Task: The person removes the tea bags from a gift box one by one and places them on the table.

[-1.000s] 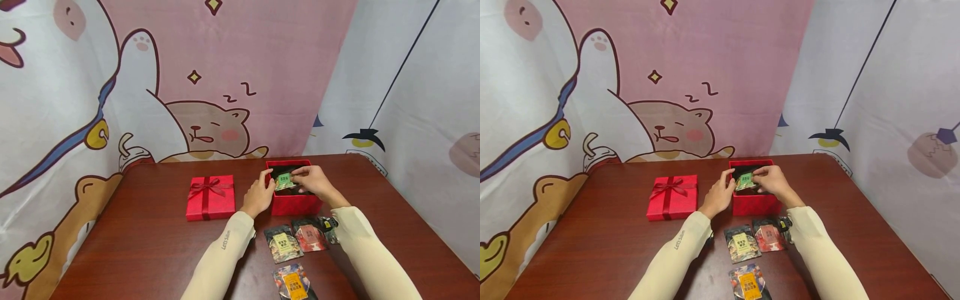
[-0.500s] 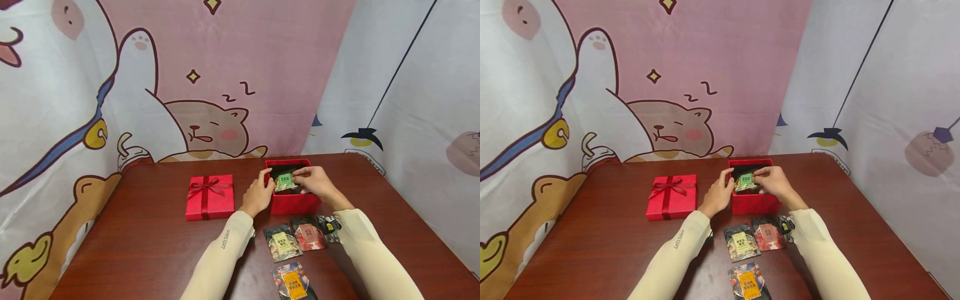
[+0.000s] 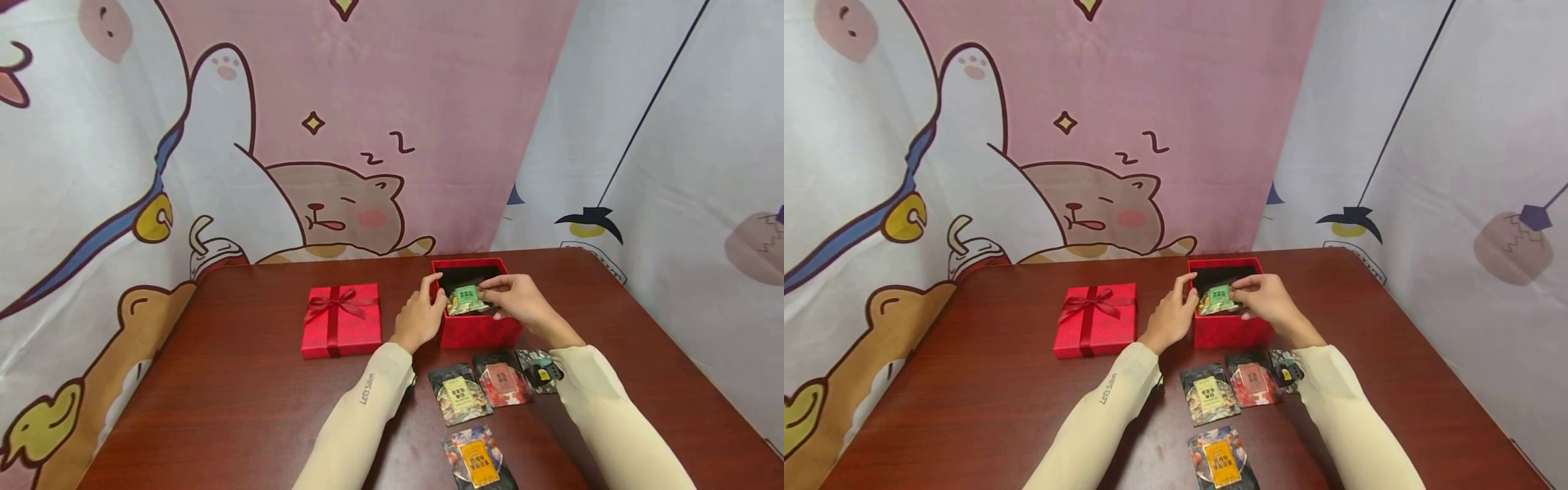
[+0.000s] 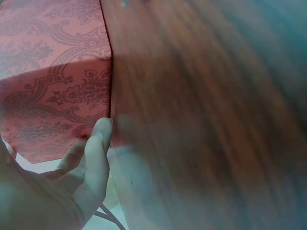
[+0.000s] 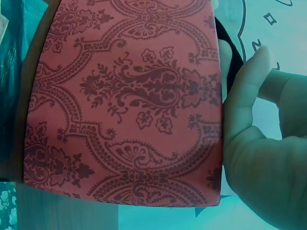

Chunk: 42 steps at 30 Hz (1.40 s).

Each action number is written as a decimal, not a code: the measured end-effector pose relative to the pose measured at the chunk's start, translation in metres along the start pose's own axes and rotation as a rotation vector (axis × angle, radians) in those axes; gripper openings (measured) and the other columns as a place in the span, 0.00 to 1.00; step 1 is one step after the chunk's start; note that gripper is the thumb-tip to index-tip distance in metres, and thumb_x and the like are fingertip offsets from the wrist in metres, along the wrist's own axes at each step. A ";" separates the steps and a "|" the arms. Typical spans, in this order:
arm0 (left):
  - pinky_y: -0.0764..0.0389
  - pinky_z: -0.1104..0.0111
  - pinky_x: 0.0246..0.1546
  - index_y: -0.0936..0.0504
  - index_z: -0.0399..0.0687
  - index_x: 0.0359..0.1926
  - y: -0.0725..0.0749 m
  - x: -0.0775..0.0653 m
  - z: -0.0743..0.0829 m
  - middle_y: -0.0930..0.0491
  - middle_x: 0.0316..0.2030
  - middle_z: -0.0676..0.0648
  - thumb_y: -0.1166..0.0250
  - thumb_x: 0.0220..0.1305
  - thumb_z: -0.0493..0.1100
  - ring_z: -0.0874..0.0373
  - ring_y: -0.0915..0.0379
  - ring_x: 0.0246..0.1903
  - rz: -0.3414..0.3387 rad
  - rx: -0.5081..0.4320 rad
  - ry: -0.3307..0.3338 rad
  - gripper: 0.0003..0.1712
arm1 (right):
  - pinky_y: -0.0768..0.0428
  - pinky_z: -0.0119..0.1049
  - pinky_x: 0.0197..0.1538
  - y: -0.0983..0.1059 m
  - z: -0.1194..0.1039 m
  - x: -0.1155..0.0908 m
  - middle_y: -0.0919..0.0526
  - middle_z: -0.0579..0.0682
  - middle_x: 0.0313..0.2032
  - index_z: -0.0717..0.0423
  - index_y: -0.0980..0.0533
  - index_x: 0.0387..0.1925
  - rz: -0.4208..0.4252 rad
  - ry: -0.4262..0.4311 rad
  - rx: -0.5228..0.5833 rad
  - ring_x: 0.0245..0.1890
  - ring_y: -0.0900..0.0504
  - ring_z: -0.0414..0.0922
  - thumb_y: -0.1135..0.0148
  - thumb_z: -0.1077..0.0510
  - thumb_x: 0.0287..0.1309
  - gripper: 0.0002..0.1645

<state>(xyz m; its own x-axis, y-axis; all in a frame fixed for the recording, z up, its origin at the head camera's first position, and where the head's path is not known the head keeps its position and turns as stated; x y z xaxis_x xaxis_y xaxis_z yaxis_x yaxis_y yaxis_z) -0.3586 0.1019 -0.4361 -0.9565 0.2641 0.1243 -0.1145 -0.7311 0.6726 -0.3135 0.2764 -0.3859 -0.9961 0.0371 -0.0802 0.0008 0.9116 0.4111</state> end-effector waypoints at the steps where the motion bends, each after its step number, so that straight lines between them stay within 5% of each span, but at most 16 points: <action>1: 0.23 0.50 0.41 0.42 0.78 0.72 0.000 0.000 0.000 0.21 0.47 0.46 0.60 0.74 0.62 0.47 0.21 0.43 0.000 -0.003 -0.001 0.27 | 0.18 0.33 0.27 0.000 0.000 -0.001 0.16 0.62 0.47 0.73 0.25 0.55 -0.003 -0.001 0.006 0.26 0.20 0.39 0.37 0.60 0.64 0.24; 35: 0.24 0.51 0.40 0.43 0.80 0.72 0.000 -0.001 0.000 0.22 0.44 0.49 0.60 0.74 0.64 0.48 0.21 0.41 -0.009 0.003 0.007 0.27 | 0.18 0.35 0.27 0.010 -0.008 -0.025 0.14 0.58 0.45 0.75 0.28 0.58 -0.050 0.017 0.045 0.30 0.18 0.42 0.36 0.59 0.64 0.27; 42: 0.24 0.51 0.40 0.44 0.80 0.72 0.000 -0.001 0.000 0.22 0.44 0.49 0.61 0.74 0.64 0.49 0.21 0.41 -0.015 -0.005 0.012 0.27 | 0.19 0.35 0.26 0.009 -0.007 -0.029 0.14 0.58 0.45 0.73 0.27 0.58 -0.058 0.023 0.041 0.24 0.19 0.46 0.35 0.59 0.64 0.27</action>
<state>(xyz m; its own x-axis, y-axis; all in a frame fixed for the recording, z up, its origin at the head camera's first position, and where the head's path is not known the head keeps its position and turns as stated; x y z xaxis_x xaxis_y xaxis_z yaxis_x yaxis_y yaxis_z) -0.3577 0.1017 -0.4365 -0.9578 0.2673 0.1057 -0.1297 -0.7301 0.6709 -0.2855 0.2805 -0.3733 -0.9964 -0.0255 -0.0813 -0.0538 0.9279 0.3689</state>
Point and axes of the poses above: each hand's wrist, its own x-axis towards the middle knuckle, its own y-axis out of the back of the hand, z = x × y, the point moved 9 cm from there along x, towards the middle knuckle
